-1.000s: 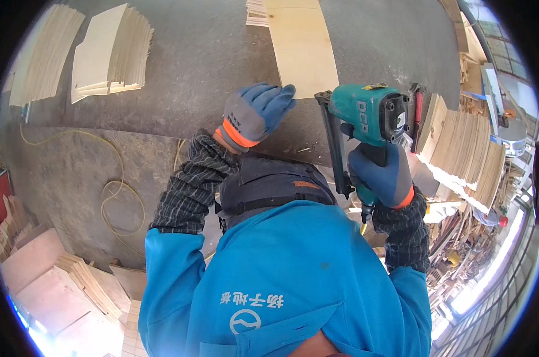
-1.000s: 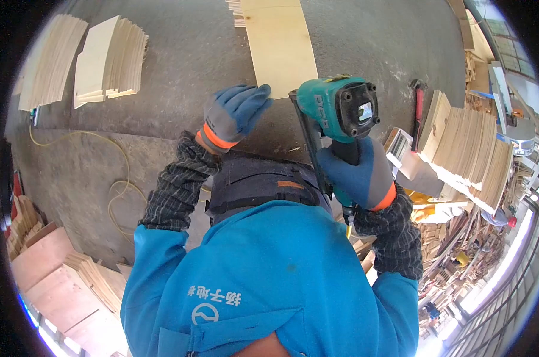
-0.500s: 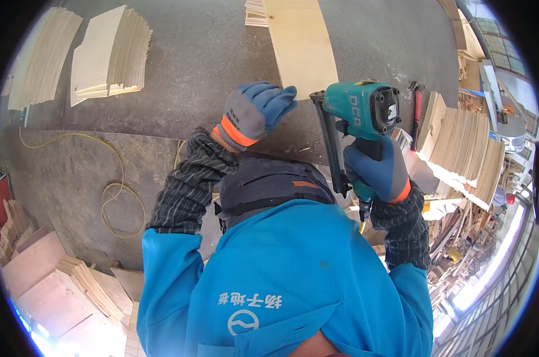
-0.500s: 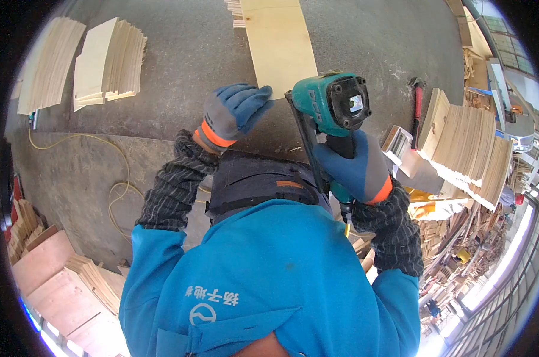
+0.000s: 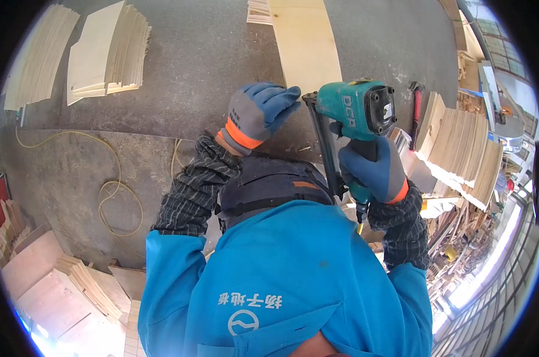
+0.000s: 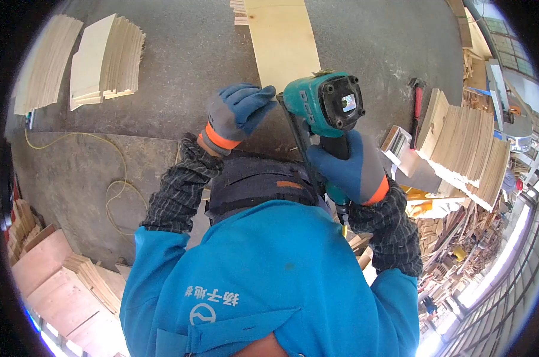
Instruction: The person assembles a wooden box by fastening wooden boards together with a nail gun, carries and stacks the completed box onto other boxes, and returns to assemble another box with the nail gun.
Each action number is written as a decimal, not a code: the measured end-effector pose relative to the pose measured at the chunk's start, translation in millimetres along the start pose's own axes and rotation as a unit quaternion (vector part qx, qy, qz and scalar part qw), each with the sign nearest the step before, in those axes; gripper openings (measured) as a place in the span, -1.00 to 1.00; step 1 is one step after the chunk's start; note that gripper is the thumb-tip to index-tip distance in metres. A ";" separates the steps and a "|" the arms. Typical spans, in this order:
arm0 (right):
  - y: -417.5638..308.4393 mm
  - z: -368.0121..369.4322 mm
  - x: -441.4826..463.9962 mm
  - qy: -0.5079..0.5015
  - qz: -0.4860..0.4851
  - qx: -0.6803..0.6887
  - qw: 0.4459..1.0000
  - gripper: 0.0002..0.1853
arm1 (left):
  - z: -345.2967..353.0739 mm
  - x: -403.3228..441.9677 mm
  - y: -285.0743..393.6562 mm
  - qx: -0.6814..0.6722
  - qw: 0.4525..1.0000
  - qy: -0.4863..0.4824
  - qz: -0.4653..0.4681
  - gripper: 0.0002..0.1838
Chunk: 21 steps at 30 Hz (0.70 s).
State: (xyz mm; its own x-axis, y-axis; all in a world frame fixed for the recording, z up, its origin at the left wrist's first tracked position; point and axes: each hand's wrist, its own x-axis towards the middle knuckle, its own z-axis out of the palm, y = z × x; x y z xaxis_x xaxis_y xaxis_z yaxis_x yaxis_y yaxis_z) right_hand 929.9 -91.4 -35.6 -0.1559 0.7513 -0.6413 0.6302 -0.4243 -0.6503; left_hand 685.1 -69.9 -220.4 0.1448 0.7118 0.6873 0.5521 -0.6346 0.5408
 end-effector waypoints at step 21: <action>-15.6 6.8 0.4 -0.011 0.012 -0.001 1.000 -0.64 | 4.3 -2.4 1.0 -0.044 0.998 0.026 -0.038 -0.76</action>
State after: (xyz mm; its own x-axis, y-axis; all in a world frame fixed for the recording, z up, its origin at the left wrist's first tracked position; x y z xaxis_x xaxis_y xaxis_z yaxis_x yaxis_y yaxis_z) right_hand 914.9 -87.9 -28.4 -0.1576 0.7302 -0.6648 0.6351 -0.4406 -0.6345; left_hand 688.8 -70.9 -223.6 0.0602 0.7438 0.6657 0.4856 -0.6045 0.6314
